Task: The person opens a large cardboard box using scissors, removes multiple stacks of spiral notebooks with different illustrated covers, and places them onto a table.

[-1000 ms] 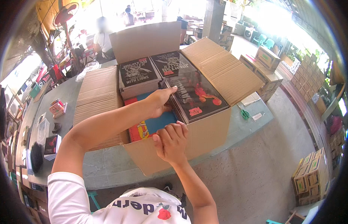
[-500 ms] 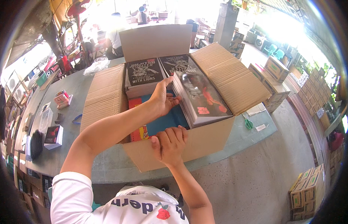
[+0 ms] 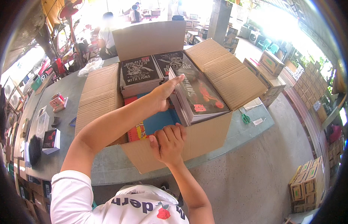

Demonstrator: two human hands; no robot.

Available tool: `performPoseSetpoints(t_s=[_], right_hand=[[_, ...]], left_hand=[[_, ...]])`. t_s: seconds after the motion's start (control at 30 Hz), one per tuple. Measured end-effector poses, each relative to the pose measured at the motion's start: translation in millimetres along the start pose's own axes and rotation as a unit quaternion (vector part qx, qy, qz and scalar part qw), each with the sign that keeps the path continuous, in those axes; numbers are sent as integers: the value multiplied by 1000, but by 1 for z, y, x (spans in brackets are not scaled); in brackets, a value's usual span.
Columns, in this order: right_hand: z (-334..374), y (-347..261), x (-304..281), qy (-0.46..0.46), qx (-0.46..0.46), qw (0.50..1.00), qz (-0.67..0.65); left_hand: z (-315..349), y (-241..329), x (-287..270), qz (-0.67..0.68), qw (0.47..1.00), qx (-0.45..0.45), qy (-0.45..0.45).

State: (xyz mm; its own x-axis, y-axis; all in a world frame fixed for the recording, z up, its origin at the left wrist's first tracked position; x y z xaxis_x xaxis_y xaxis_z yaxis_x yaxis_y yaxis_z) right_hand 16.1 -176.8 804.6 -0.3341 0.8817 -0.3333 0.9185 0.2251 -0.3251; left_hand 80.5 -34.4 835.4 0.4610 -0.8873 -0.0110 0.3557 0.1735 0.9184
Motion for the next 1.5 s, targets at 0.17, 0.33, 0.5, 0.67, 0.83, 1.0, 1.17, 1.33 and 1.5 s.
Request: performPoseSetpoints(t_s=[0.17,0.33,0.5,0.67,0.83,1.0,1.17,1.33,1.5], right_hand=[[-1,2,0,-4,-8,1000,12],[-2,-1,3,4,-14,1000,1],[0,3,4,1,-15,1000,6],[1,3,5,0,-12,1000,3],[3,8,2,-8,-11,1000,-3],[6,18,0,2,-18,1000,17],[9,10,12,-6,-29,998,-48],[35,24,2,151,5,977,-149],[47,-91,-14,226,56,934,-271]], left_hand=[[-2,6,8,-12,998,-29,58],[-23,-8,-6,-56,998,-8,-39],[2,8,0,-79,996,-33,12],[10,14,0,-71,996,-32,40],[1,4,5,111,993,48,4],[16,3,4,151,987,54,-28],[-1,-20,-2,92,992,13,-85],[52,23,6,70,993,94,12],[132,40,-56,216,944,237,-72]])
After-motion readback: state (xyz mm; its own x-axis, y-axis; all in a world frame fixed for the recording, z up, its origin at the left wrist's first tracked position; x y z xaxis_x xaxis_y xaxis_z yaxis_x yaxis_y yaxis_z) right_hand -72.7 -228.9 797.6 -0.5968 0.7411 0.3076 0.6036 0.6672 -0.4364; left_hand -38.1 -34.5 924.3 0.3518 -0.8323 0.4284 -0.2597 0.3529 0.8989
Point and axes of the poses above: each hand's wrist, its own z-axis away from the middle knuckle, its own x-axis out of the palm, y = z × x, the point moved 3 cm from there along -z, towards the middle knuckle, and after that the axes turned 15 degrees about -z, right-handed, at the moved point
